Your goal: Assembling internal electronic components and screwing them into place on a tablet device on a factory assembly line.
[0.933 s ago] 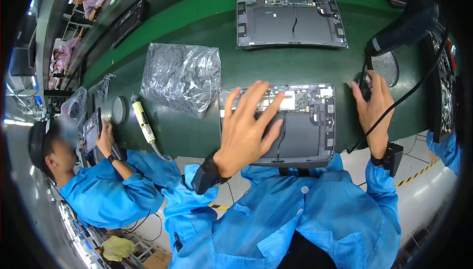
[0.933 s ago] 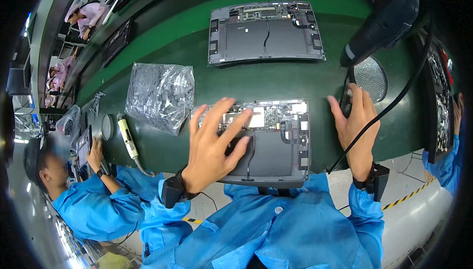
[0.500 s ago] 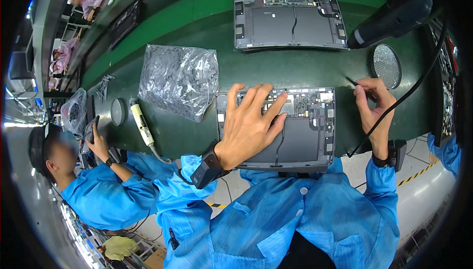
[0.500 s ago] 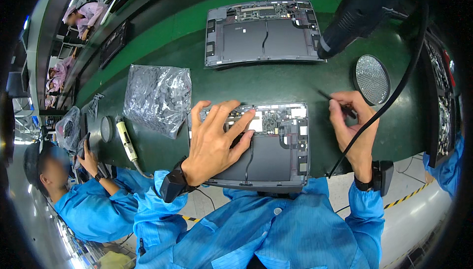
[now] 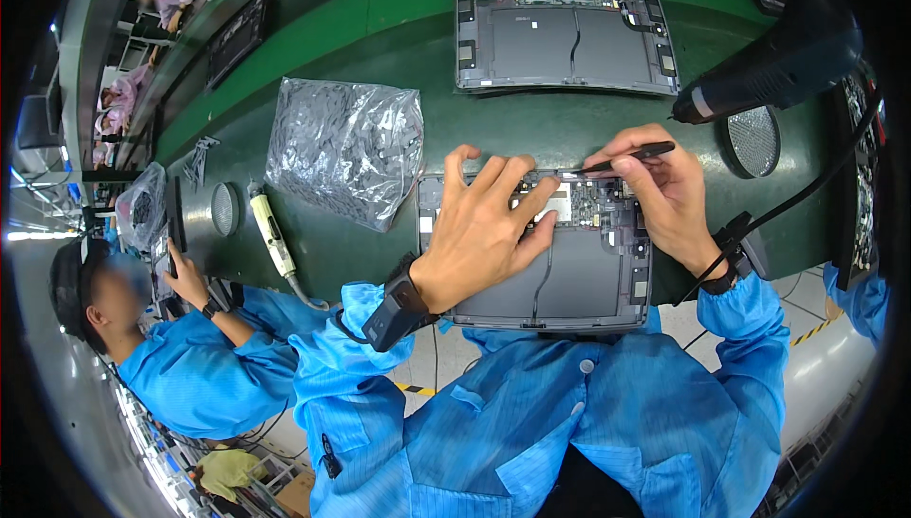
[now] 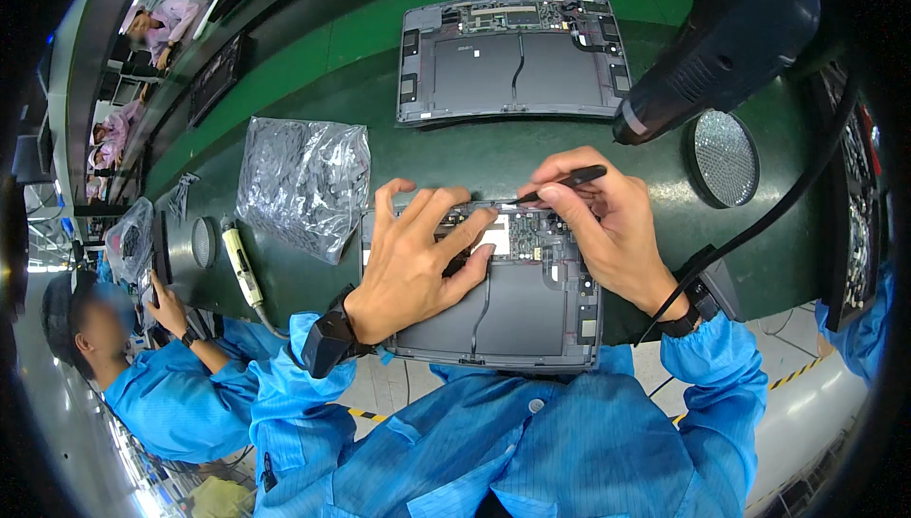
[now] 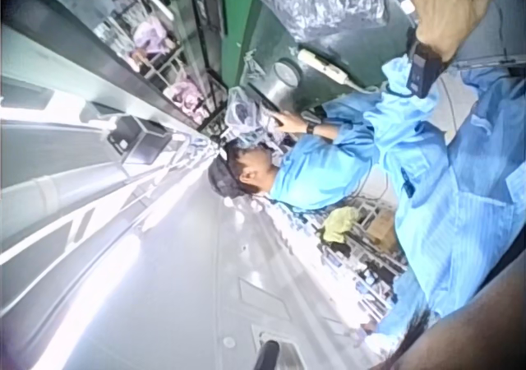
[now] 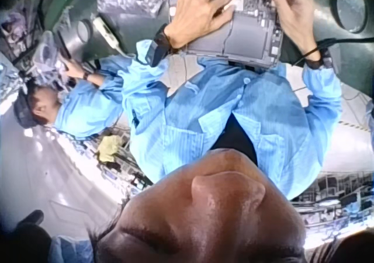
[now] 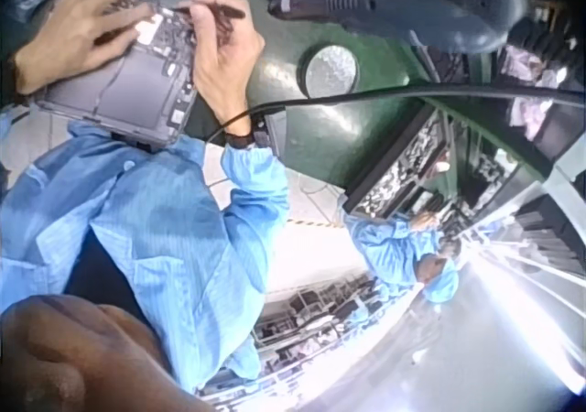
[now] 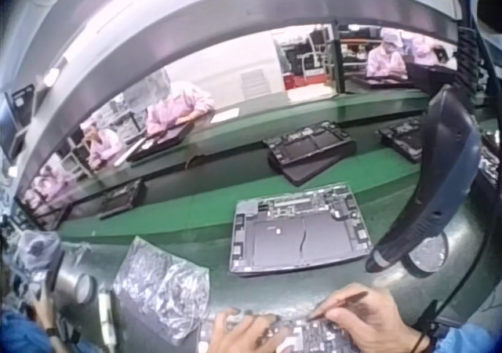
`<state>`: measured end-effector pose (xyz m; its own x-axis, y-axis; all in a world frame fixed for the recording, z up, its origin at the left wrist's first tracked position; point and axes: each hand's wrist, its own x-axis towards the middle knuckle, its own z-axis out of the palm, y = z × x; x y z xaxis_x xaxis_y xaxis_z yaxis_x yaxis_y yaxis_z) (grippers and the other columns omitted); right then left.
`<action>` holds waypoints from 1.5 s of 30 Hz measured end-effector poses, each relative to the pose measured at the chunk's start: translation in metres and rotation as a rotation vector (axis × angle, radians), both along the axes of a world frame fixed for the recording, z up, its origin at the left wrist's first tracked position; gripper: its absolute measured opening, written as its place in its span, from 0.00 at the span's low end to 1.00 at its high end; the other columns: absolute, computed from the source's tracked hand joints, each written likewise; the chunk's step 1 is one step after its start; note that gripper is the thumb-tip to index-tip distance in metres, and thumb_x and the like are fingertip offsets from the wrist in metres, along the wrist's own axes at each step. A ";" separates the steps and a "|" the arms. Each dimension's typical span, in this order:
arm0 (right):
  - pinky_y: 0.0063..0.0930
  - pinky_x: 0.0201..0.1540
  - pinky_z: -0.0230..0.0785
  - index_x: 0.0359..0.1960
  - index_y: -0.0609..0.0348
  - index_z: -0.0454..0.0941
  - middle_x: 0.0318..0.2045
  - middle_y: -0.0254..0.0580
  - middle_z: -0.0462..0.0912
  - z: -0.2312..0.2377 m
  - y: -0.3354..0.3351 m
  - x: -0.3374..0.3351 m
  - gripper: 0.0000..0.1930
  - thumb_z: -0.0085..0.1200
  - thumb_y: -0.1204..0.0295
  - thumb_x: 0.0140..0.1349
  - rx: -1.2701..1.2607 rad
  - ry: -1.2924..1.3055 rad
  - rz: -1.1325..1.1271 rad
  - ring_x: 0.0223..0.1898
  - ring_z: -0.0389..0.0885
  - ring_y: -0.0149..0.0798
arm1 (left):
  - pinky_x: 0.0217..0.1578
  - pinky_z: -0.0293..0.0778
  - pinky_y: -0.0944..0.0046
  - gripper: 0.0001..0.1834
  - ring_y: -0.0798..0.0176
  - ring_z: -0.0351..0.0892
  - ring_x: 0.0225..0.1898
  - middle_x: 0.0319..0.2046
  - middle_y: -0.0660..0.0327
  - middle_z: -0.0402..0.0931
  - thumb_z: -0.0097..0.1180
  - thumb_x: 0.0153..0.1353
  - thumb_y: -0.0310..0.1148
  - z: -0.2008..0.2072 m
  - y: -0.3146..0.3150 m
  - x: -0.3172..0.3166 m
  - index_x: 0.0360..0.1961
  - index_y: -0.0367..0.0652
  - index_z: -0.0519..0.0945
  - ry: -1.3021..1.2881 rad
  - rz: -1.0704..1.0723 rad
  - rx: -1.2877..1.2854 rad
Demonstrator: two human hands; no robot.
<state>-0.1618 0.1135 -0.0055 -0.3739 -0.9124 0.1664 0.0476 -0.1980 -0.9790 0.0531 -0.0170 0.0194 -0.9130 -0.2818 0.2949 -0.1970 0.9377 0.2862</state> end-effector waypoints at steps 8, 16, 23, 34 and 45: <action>0.31 0.51 0.85 0.46 0.67 0.77 0.44 0.52 0.92 0.002 -0.001 0.010 0.02 0.55 0.82 0.77 0.007 0.102 -0.038 0.49 0.92 0.38 | 0.60 0.76 0.40 0.24 0.47 0.83 0.51 0.52 0.53 0.81 0.78 0.53 0.37 -0.018 -0.002 0.001 0.52 0.45 0.88 0.153 -0.010 0.112; 0.33 0.51 0.87 0.46 0.67 0.77 0.44 0.54 0.92 0.000 -0.002 0.010 0.02 0.55 0.82 0.75 0.024 0.174 0.000 0.50 0.93 0.43 | 0.55 0.80 0.43 0.26 0.40 0.83 0.50 0.50 0.50 0.81 0.79 0.49 0.35 -0.020 -0.002 -0.001 0.51 0.43 0.88 0.192 -0.014 0.129; 0.33 0.50 0.87 0.45 0.69 0.77 0.43 0.54 0.92 0.002 -0.003 0.010 0.02 0.55 0.82 0.76 0.030 0.259 -0.014 0.48 0.93 0.43 | 0.54 0.81 0.44 0.26 0.39 0.83 0.50 0.50 0.50 0.81 0.79 0.48 0.35 -0.019 -0.001 -0.001 0.51 0.43 0.88 0.192 -0.012 0.144; 0.34 0.50 0.86 0.43 0.67 0.78 0.42 0.52 0.93 0.002 -0.002 0.011 0.01 0.55 0.83 0.75 0.003 0.330 -0.009 0.46 0.94 0.44 | 0.55 0.81 0.43 0.27 0.41 0.84 0.50 0.50 0.50 0.81 0.80 0.48 0.35 -0.022 -0.002 -0.001 0.51 0.42 0.87 0.204 -0.025 0.131; 0.34 0.51 0.83 0.44 0.67 0.78 0.44 0.55 0.91 0.002 0.008 0.015 0.02 0.58 0.83 0.73 -0.117 0.106 -0.178 0.46 0.92 0.44 | 0.62 0.81 0.40 0.26 0.44 0.86 0.49 0.51 0.50 0.82 0.80 0.49 0.34 -0.023 0.000 -0.002 0.51 0.42 0.87 0.214 -0.031 0.110</action>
<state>-0.1469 0.1211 -0.0034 -0.5019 -0.8058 0.3142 -0.0999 -0.3068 -0.9465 0.0510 -0.0174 -0.0039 -0.8415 -0.2959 0.4520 -0.0924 0.9031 0.4193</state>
